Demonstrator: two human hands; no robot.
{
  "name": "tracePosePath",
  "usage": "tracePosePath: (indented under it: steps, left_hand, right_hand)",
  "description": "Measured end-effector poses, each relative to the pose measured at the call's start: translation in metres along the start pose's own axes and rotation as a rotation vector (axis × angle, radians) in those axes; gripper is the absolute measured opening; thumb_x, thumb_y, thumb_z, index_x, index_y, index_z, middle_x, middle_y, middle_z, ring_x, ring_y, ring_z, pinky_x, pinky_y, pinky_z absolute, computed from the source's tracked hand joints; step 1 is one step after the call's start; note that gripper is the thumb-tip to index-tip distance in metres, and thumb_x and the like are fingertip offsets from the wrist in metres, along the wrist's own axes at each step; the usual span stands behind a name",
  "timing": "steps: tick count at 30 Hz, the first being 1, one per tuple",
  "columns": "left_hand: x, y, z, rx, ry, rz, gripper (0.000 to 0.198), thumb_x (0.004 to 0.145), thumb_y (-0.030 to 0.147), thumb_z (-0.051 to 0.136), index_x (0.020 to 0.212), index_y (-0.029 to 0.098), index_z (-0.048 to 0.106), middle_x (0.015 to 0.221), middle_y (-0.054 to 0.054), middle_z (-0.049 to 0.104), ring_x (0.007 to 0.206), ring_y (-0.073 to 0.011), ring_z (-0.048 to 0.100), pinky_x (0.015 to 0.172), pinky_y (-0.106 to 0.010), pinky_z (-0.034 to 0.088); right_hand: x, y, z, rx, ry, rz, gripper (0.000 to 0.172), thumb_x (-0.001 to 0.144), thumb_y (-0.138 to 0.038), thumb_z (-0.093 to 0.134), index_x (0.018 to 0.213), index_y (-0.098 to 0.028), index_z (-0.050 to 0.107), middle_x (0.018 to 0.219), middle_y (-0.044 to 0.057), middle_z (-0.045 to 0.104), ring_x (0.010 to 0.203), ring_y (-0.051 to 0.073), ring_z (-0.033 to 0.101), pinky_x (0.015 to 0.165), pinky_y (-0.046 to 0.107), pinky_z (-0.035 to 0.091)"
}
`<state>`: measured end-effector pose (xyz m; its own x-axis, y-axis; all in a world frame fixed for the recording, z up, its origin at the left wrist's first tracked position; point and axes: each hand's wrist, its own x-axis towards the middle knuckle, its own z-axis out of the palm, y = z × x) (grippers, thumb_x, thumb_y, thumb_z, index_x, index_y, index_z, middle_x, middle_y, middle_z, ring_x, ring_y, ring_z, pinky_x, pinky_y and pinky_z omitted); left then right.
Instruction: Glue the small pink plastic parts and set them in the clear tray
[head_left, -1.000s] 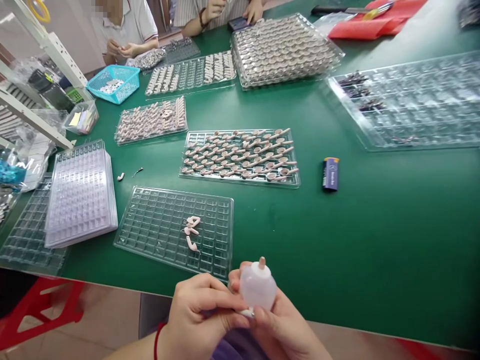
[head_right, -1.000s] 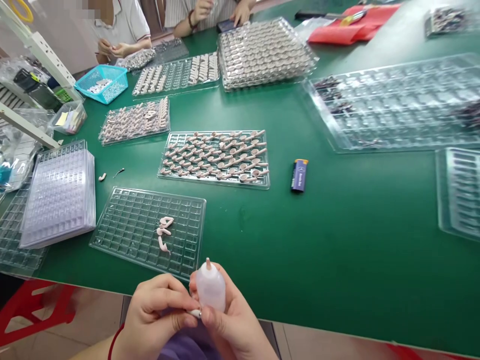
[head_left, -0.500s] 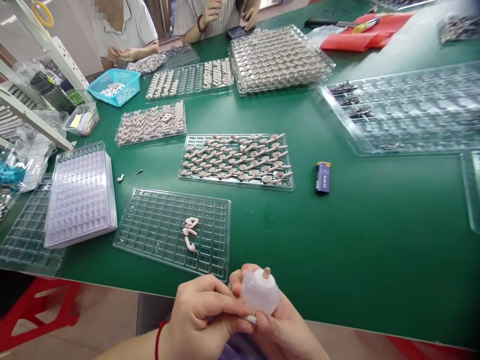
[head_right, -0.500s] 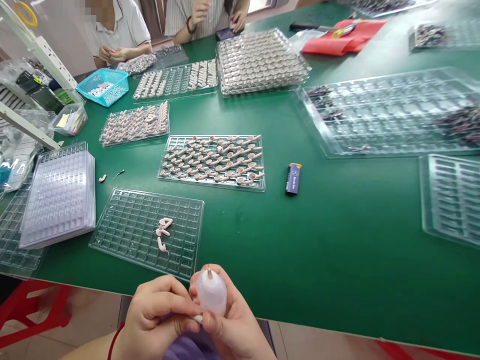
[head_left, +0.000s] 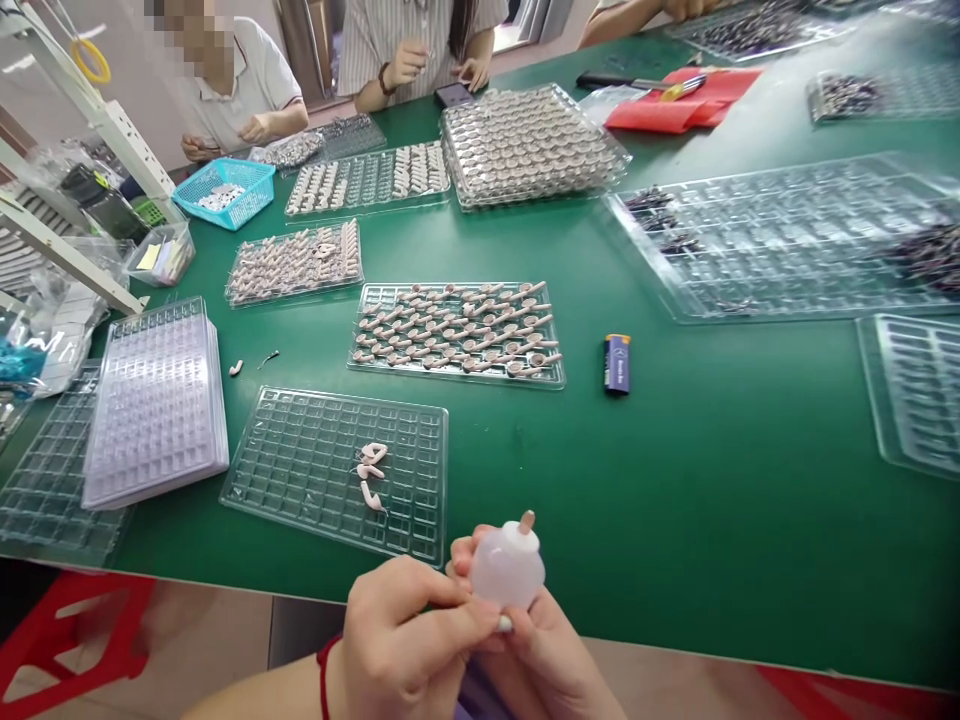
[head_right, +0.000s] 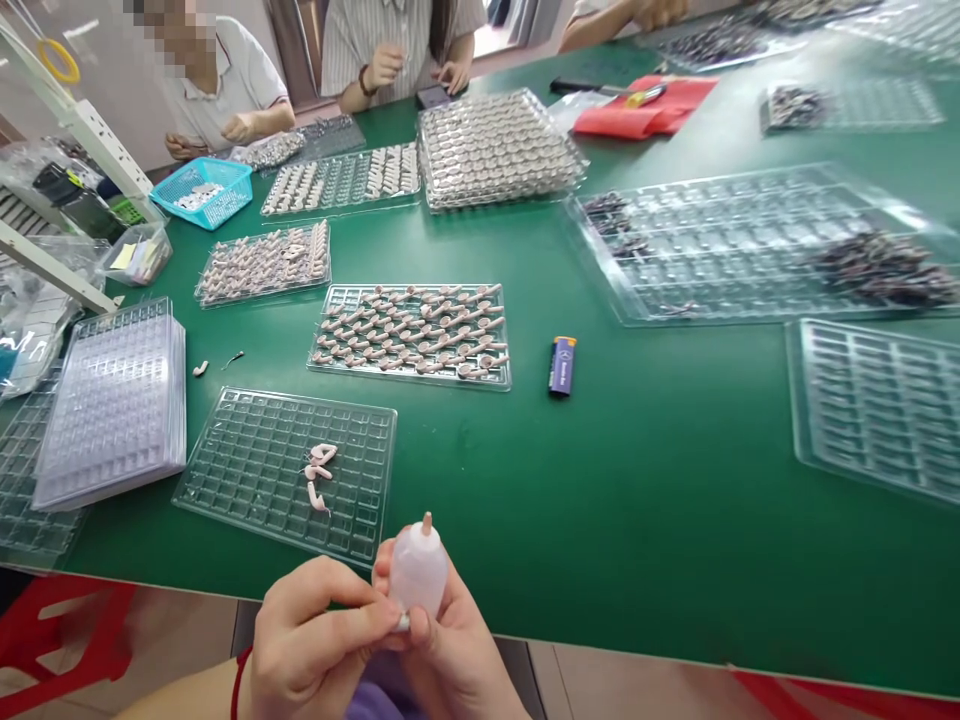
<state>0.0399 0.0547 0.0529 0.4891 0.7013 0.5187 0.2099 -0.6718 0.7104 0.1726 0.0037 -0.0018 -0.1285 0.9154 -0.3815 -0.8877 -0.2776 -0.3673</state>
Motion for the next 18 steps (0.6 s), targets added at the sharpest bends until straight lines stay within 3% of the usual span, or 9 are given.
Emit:
tracePosePath:
  steps: [3,6,10,14,18]
  left_hand:
    - [0.002,0.000,0.001,0.018,0.016,0.026,0.020,0.090,0.009,0.060,0.107,0.016,0.068,0.083,-0.009,0.071,0.069,-0.0148,0.067,0.062,-0.023,0.058]
    - [0.004,0.001,0.000,-0.019,0.024,0.002,0.020,0.089,0.009,0.063,0.106,0.016,0.071,0.083,-0.008,0.071,0.070,-0.0144,0.068,0.063,-0.022,0.058]
    - [0.018,-0.005,-0.006,-0.099,-0.002,-0.212,0.012,0.081,0.020,0.076,0.093,0.018,0.077,0.077,-0.005,0.071,0.062,-0.0123,0.067,0.059,-0.019,0.057]
    - [0.058,-0.031,-0.023,-0.046,-0.050,-0.316,0.016,0.088,0.028,0.069,0.094,0.018,0.080,0.076,-0.006,0.073,0.067,-0.0148,0.068,0.062,-0.023,0.057]
    - [0.126,-0.083,-0.040,0.192,-0.027,-0.280,0.015,0.088,0.023,0.066,0.094,0.019,0.079,0.084,-0.006,0.075,0.074,-0.0160,0.069,0.066,-0.025,0.057]
  right_hand:
    - [0.000,-0.001,0.003,-0.003,-0.017,0.004,0.048,0.062,-0.039,0.089,0.103,-0.029,0.067,0.088,0.000,0.061,0.072,0.008,0.053,0.066,0.017,0.047]
    - [-0.001,-0.004,0.014,-0.013,0.051,-0.008,0.050,0.058,-0.040,0.091,0.101,-0.027,0.067,0.085,0.000,0.061,0.071,0.009,0.053,0.064,0.017,0.047]
    - [0.004,-0.020,0.015,-0.102,0.190,-0.161,0.052,0.059,-0.047,0.089,0.102,-0.027,0.067,0.092,0.001,0.063,0.074,0.011,0.055,0.070,0.021,0.050]
    - [0.008,-0.047,-0.019,-0.362,0.326,-0.464,0.046,0.068,-0.047,0.083,0.107,-0.032,0.064,0.090,0.001,0.067,0.076,0.016,0.058,0.072,0.028,0.052]
    - [0.008,-0.063,-0.060,-0.688,0.565,-0.620,0.053,0.065,-0.044,0.085,0.109,-0.026,0.062,0.093,0.003,0.069,0.077,0.020,0.064,0.070,0.033,0.055]
